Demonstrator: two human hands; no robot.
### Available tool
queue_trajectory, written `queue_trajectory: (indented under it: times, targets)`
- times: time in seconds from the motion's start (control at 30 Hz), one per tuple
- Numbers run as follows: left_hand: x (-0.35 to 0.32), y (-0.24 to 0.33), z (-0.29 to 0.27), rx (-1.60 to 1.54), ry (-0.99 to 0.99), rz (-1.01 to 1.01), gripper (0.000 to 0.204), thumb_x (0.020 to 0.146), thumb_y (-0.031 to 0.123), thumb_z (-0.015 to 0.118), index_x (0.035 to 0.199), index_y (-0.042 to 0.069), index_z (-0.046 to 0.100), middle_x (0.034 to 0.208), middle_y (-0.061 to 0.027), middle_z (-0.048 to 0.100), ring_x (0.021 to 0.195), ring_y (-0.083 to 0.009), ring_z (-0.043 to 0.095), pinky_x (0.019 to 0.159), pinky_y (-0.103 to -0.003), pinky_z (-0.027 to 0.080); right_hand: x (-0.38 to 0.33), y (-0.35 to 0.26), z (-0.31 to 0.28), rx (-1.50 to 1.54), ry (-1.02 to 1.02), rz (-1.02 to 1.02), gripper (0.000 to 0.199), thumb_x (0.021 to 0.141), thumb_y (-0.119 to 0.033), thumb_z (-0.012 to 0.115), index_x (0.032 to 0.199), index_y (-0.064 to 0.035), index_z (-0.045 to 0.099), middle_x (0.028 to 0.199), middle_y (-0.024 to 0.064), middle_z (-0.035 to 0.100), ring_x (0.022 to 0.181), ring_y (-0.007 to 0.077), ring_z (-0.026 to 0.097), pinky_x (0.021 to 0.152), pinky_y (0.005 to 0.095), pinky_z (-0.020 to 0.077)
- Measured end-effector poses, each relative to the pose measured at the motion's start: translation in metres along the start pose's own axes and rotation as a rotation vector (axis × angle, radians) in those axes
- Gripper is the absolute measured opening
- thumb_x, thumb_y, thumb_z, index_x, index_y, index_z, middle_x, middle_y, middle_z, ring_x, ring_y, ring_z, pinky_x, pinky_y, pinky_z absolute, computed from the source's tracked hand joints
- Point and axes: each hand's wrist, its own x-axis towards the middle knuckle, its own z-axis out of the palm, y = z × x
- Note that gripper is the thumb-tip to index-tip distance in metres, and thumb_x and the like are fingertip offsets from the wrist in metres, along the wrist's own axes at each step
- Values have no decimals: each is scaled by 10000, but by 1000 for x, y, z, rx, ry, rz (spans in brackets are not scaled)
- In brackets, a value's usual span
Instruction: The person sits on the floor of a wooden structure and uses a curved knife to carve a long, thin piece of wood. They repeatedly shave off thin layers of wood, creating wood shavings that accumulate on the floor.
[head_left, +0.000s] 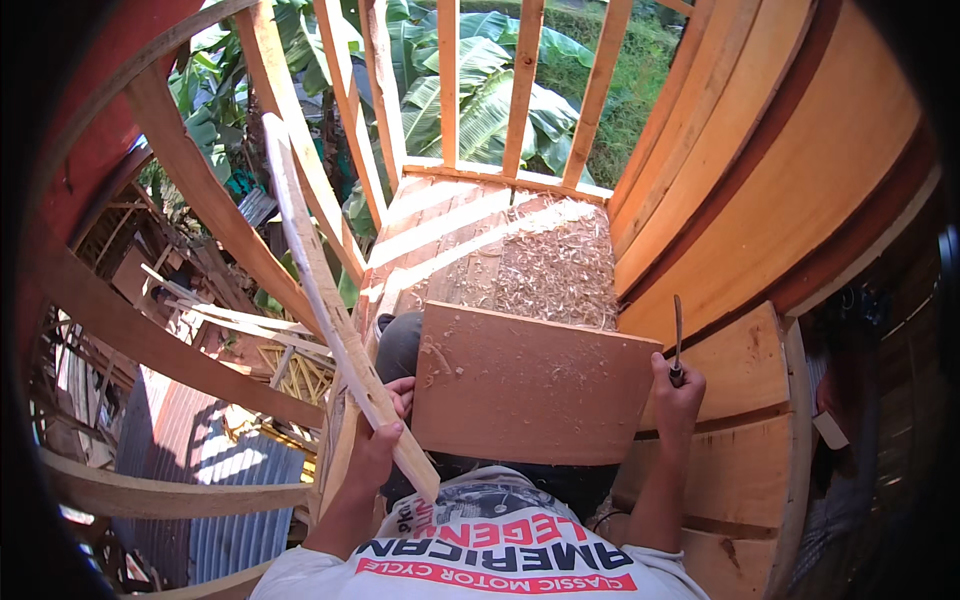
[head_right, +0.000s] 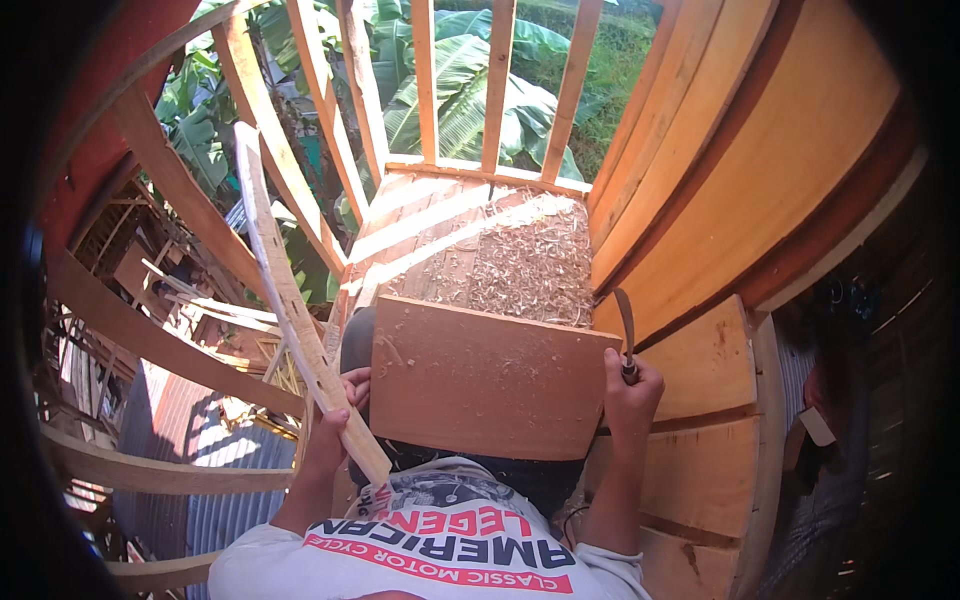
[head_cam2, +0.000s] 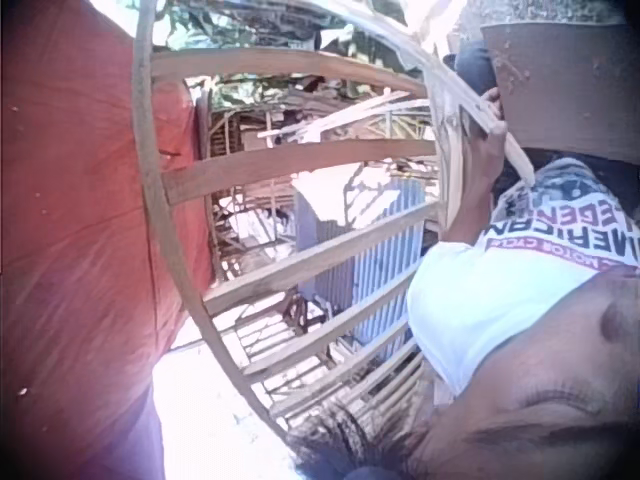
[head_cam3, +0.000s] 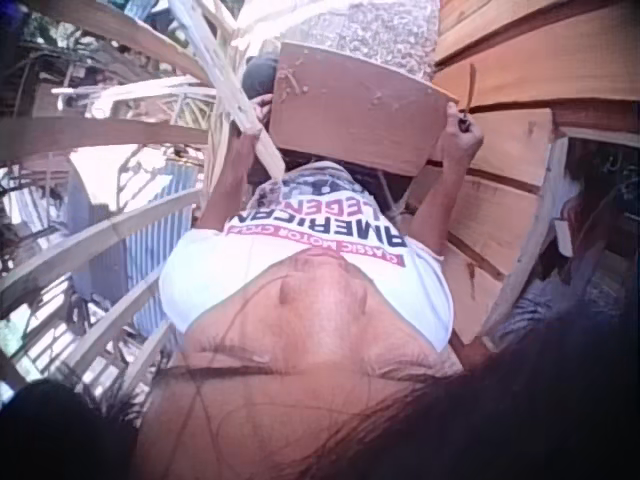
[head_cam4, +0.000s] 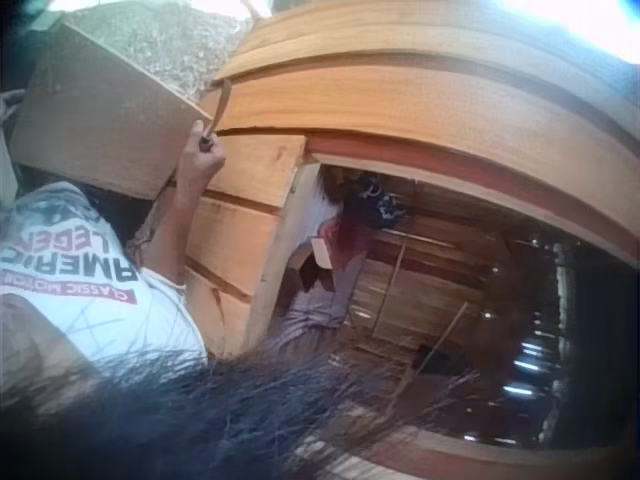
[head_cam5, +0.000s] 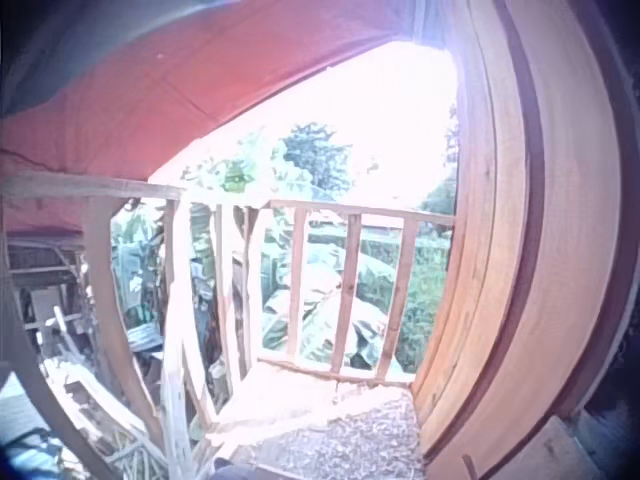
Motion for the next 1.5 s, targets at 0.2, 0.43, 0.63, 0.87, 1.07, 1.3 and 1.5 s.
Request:
queue_trajectory:
  times: [0.2,0.43,0.63,0.87,1.07,1.3,1.5]
  targets:
    - [25,12,-3,410,-49,-68,474,738,159,647,1147,-37,512,1094,-190,590,986,-208,600,863,-346,473,16,26,8,-47,-22,70,418,886,-182,651,563,-67,411,542,-86,343,503,23,294,457,268,223]
    - [44,27,-5,719,91,-198,487,734,231,678,1099,-53,524,846,-208,612,754,-270,602,717,-356,475,1,25,23,-81,-55,133,251,861,-166,713,679,-14,632,615,-39,489,573,70,369,517,254,286]
    - [74,21,-10,708,156,-212,457,742,259,654,1107,4,553,861,-154,639,777,-248,631,707,-361,484,40,-3,90,57,-271,-100,256,887,-191,685,736,14,659,618,-42,485,567,60,344,514,261,255]
    - [119,29,9,772,31,-221,567,707,202,696,1175,-36,481,893,-149,634,770,-234,623,707,-368,485,57,-13,123,175,-428,-227,293,918,-220,651,803,46,691,621,-45,480,560,49,314,511,268,219]
    - [168,2,55,458,-131,-155,766,748,218,725,1364,-42,350,1132,-163,575,1020,-206,564,876,-322,450,78,-25,101,265,-417,-69,252,908,-200,654,798,27,669,576,-43,481,510,36,373,473,233,258]
    - [174,-19,79,166,-189,-312,795,755,278,749,1374,-35,360,1092,-111,559,982,-148,538,861,-280,443,88,-29,84,415,-593,-87,287,898,-147,653,670,-52,507,541,21,515,404,46,411,382,199,310]
    - [171,-30,95,153,-223,-255,637,734,260,752,1208,9,409,854,-20,475,704,-82,483,590,-230,420,70,-2,71,412,-601,62,275,885,-131,668,662,-65,521,511,-8,493,406,46,426,377,203,317]
